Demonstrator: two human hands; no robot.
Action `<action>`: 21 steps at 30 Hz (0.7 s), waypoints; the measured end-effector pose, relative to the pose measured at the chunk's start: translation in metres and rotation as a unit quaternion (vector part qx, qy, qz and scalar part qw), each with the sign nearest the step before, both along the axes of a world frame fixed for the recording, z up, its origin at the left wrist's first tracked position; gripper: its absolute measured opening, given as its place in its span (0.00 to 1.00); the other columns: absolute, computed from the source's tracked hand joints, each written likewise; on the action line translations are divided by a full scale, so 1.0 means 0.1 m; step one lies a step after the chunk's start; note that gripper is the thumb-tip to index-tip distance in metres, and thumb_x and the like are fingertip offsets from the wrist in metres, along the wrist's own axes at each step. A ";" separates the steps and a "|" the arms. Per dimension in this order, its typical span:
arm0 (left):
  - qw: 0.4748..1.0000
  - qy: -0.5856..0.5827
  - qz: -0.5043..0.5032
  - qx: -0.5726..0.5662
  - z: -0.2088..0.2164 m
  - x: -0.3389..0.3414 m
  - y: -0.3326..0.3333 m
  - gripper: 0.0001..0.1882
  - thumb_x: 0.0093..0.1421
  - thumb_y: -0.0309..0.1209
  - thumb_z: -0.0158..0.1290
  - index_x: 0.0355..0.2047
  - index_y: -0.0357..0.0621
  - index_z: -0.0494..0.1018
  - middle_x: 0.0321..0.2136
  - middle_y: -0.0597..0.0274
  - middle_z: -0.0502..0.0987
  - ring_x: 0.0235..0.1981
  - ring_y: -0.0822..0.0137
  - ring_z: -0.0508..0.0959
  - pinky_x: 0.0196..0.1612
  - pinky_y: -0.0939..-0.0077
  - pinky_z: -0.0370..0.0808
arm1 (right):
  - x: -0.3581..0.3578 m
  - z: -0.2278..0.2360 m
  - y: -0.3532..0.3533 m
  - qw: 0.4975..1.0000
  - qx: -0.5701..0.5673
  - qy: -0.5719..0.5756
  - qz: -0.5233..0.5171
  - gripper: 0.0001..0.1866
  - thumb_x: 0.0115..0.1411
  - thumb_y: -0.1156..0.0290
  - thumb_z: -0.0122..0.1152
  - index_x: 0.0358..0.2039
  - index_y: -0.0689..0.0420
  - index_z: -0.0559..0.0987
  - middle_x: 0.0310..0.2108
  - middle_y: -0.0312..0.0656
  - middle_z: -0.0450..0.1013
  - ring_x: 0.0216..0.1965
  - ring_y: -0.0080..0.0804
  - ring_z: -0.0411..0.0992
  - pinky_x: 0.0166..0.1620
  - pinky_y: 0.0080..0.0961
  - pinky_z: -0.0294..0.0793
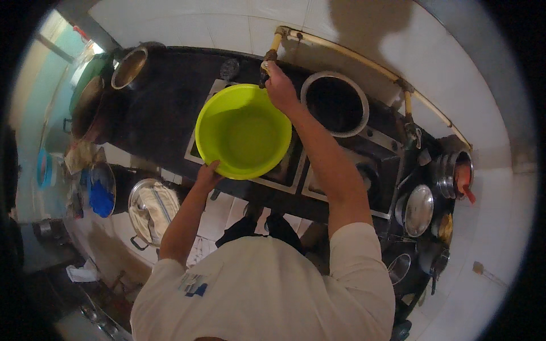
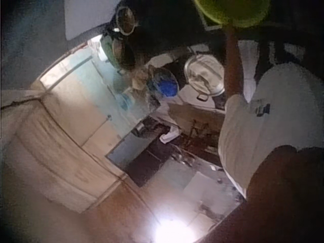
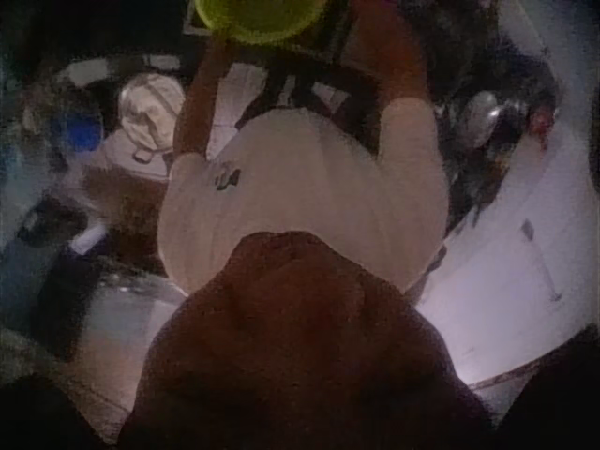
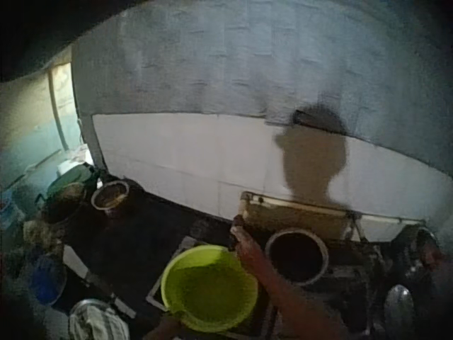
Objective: The person cracks eggs into a small metal bowl, then moves to the sink area, fills a yellow basin with water, and places a wooden board on the counter. The person also handles a cloth and a pot lid.
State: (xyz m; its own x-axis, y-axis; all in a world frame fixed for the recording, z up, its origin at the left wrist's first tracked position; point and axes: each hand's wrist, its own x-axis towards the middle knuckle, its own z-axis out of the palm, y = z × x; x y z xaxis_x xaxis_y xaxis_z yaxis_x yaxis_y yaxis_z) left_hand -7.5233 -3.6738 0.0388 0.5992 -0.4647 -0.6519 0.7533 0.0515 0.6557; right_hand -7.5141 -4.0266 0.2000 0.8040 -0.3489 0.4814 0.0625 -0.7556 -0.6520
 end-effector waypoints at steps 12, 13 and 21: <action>0.946 -0.153 -0.278 0.070 0.25 -0.31 0.34 0.22 0.60 0.37 0.52 0.51 0.37 0.65 0.43 0.51 0.74 0.45 0.57 0.76 0.47 0.63 0.75 | -0.16 0.07 -0.02 0.995 0.033 0.088 -0.021 0.26 0.62 0.68 0.46 0.61 0.59 0.60 0.59 0.55 0.60 0.59 0.49 0.61 0.59 0.36 0.61; 0.963 -0.083 -0.254 0.045 0.27 -0.35 0.36 0.23 0.60 0.38 0.52 0.51 0.38 0.65 0.44 0.50 0.74 0.45 0.57 0.76 0.47 0.63 0.74 | -0.20 0.07 -0.02 0.995 0.037 0.090 -0.028 0.26 0.63 0.67 0.46 0.61 0.60 0.59 0.59 0.55 0.60 0.59 0.49 0.60 0.59 0.36 0.60; 0.929 0.105 -0.354 -0.014 0.52 -0.83 -0.09 0.28 0.58 0.43 0.54 0.53 0.39 0.64 0.47 0.51 0.73 0.47 0.55 0.75 0.48 0.62 0.74 | -1.27 -0.04 -0.12 0.989 0.083 0.083 -0.093 0.24 0.62 0.65 0.51 0.58 0.59 0.65 0.58 0.52 0.62 0.59 0.48 0.60 0.59 0.38 0.60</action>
State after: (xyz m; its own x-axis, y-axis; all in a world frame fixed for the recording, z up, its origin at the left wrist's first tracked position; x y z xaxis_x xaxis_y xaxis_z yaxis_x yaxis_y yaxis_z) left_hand -7.6059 -3.6830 0.0907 -0.0016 -0.7129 -0.7013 0.7167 -0.4899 0.4964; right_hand -7.6407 -4.0390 0.1957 0.7815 -0.5610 0.2730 -0.1853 -0.6265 -0.7571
